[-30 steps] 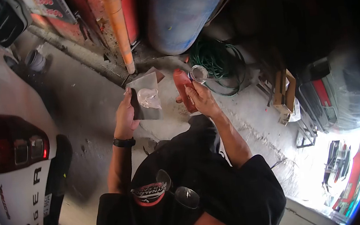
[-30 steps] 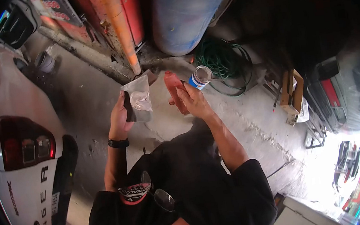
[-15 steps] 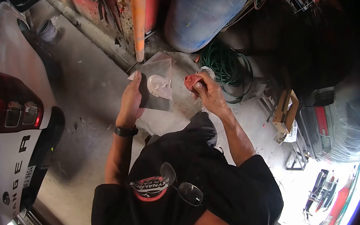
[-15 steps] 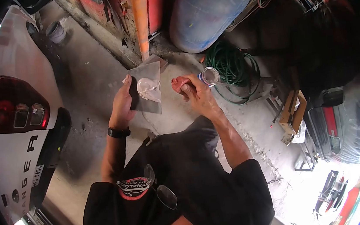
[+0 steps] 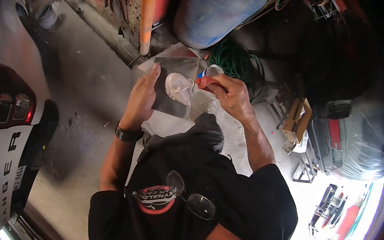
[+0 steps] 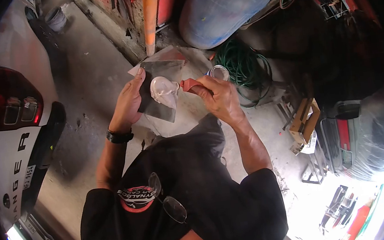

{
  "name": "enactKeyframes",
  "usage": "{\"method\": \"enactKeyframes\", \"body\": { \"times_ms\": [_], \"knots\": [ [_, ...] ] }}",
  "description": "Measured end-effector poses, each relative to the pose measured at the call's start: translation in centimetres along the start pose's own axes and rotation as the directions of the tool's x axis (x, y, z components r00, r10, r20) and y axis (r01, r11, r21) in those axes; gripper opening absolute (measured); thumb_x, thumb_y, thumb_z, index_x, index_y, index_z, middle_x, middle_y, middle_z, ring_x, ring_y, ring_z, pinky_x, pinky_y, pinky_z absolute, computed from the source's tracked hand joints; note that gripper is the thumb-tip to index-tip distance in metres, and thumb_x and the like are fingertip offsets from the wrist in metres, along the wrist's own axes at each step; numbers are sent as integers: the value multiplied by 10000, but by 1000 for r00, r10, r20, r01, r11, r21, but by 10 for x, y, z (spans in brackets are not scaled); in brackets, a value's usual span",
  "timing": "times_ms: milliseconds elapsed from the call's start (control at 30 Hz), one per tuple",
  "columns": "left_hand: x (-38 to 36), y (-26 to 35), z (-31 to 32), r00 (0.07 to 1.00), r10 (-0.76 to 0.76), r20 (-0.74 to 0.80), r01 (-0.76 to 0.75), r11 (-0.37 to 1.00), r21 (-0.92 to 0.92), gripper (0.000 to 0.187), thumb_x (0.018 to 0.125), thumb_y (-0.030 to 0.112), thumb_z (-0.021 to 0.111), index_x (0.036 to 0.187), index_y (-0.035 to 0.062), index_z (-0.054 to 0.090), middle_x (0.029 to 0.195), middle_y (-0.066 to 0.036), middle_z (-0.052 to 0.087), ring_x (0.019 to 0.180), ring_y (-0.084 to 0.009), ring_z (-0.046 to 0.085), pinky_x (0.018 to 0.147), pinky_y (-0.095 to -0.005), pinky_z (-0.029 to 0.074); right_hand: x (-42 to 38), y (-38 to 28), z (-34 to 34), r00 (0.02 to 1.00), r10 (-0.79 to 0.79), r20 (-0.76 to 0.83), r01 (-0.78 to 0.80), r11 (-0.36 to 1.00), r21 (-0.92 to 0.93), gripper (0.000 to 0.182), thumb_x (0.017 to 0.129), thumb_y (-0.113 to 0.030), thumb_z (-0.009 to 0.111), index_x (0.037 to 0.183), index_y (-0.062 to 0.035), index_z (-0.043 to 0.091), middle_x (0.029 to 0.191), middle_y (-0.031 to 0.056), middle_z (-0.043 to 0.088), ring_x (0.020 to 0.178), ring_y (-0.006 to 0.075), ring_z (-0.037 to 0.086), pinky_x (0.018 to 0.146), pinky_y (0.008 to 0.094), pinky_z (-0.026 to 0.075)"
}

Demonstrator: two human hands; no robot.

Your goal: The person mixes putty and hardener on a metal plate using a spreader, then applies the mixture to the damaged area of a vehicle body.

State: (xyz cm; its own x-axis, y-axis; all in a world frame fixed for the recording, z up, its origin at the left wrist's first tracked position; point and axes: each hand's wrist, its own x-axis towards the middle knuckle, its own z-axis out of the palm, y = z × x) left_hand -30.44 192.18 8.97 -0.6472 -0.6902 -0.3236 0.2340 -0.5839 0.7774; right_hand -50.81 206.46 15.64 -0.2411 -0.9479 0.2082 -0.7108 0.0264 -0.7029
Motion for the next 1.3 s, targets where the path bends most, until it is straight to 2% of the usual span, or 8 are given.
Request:
{"method": "enactKeyframes", "body": {
  "times_ms": [100,200,533,600,700,900,1133,1300],
  "knots": [
    [-5,1,7,998,32,51,-33,999,21,434,1014,468,526,972,52,642,928,88,512,862,-8,409,763,-178,351,-2,-3,-5,1000,-7,4,7,999,-42,119,892,-124,677,995,-67,688,801,114,682,671,283,658,607,343,500],
    [-6,-4,5,995,57,80,-61,997,41,410,1024,458,510,880,86,604,870,105,461,808,-7,375,717,-182,331,-2,-10,8,992,14,-129,20,965,261,102,894,-71,636,980,-55,689,839,95,708,684,268,672,623,322,514],
    [-13,-10,7,991,82,104,-79,996,-30,382,1037,443,487,818,137,550,834,119,405,767,6,323,670,-179,286,-9,5,-1,998,45,51,-43,999,-24,100,915,-106,644,972,-28,670,856,98,719,728,243,704,653,308,528],
    [-11,-12,-1,997,-7,79,6,1000,11,380,1039,440,484,828,133,558,843,120,410,770,5,329,675,-178,292,-7,3,9,995,-96,-22,98,990,104,112,919,-125,655,962,-22,662,847,101,719,720,237,702,641,303,520],
    [-14,-10,1,997,7,80,-8,1000,15,370,1038,439,486,855,131,575,852,119,426,777,4,350,687,-176,311,-12,-5,13,992,129,-1,-125,962,243,111,925,-98,631,986,-8,652,860,113,725,750,207,710,665,301,521],
    [-14,-7,-1,996,-47,76,53,995,-82,370,1036,426,496,950,87,619,943,96,505,874,-10,430,794,-200,372,-17,4,15,999,39,-10,-35,961,275,156,914,-61,536,1005,-9,652,881,85,725,742,117,665,667,275,527],
    [-14,-9,-2,994,57,88,-59,998,15,491,1040,390,490,1209,-51,623,1181,-13,589,1100,-89,494,1018,-265,367,-17,-9,0,906,325,270,-409,834,369,237,925,-131,515,1053,1,665,895,33,679,594,20,518,510,180,443],
    [-20,0,6,990,34,138,-60,980,190,481,1042,448,461,898,27,644,832,58,505,752,-37,428,644,-233,373,-20,0,6,944,245,220,-314,871,377,245,914,-167,544,1039,-9,683,854,15,681,596,28,542,488,191,440]
  ]
}}
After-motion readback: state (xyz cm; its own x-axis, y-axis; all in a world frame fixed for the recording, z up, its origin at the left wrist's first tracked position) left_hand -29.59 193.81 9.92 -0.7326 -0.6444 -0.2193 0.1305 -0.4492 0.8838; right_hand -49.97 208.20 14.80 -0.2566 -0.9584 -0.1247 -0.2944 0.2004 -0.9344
